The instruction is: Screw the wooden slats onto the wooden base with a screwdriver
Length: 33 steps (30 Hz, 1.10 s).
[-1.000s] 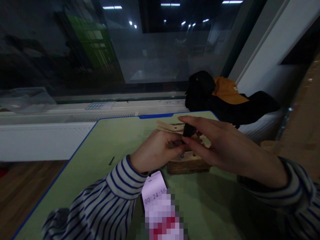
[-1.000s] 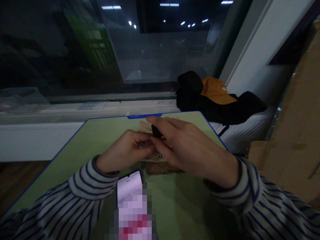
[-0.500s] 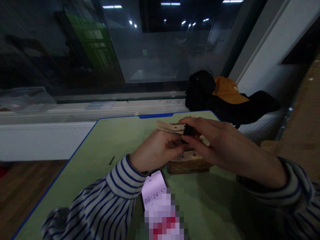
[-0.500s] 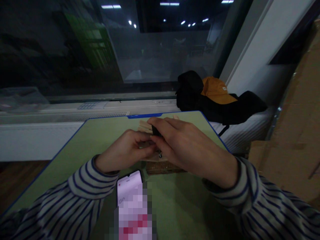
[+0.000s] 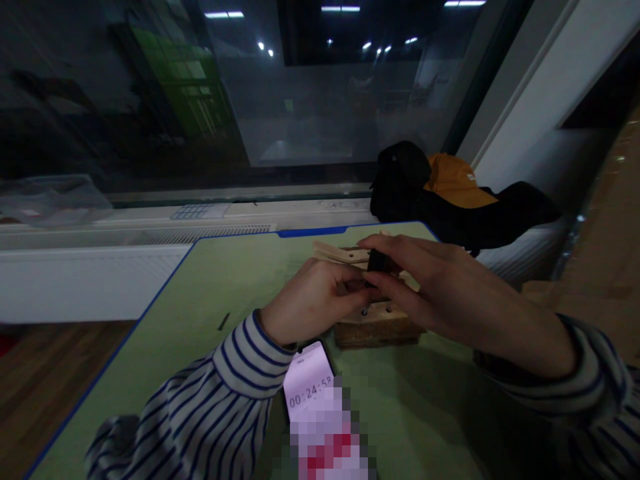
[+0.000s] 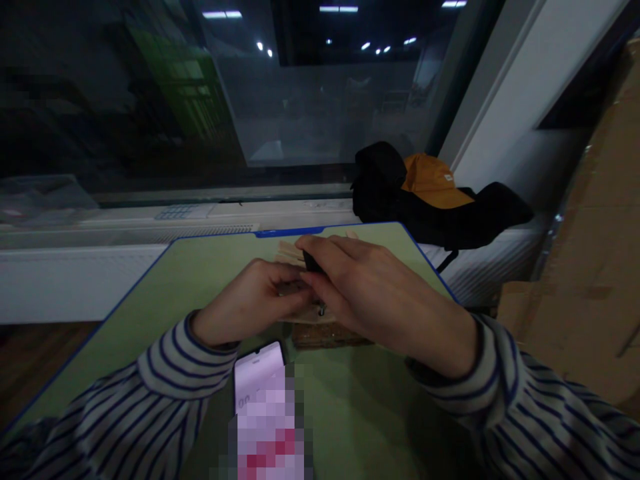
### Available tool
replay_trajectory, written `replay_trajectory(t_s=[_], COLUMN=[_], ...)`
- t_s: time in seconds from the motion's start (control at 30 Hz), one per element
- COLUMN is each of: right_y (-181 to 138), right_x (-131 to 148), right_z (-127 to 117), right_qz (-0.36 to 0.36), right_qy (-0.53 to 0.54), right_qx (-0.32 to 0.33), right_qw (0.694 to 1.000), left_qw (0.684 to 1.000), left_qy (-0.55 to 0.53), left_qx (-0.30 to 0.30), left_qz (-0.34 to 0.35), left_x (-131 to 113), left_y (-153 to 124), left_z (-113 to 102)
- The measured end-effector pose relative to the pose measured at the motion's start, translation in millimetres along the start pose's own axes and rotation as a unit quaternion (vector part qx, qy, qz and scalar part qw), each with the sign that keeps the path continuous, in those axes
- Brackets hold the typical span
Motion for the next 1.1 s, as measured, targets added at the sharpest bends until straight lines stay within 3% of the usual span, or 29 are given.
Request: replay_trajectory(t_s=[0.67, 1.1], right_y=[-2.0, 0.3], right_x=[-1.1, -0.9], right_z=[0.8, 0.1], right_qz=[-0.001, 0.004], right_qy=[0.027, 0.017], right_qx=[0.007, -0.003], right_qw=[1.000, 1.000], left_qw=[0.999, 0.999], left_qy=[0.004, 0.005], left_qx=[0.015, 0.018], left_qz=[0.041, 0.033], left_x=[-3.6, -3.7], left_y=[-0.3, -0.2], left_z=[-0.2, 0.8])
Point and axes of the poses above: each hand's wrist, its own y-axis towards the middle knuckle, its own z-axis out of the palm, x = y × z, the point moved 4 cm from there along y, towards the middle knuckle, and after that the axes turned 8 degrees about -y, right-handed, at the moved point
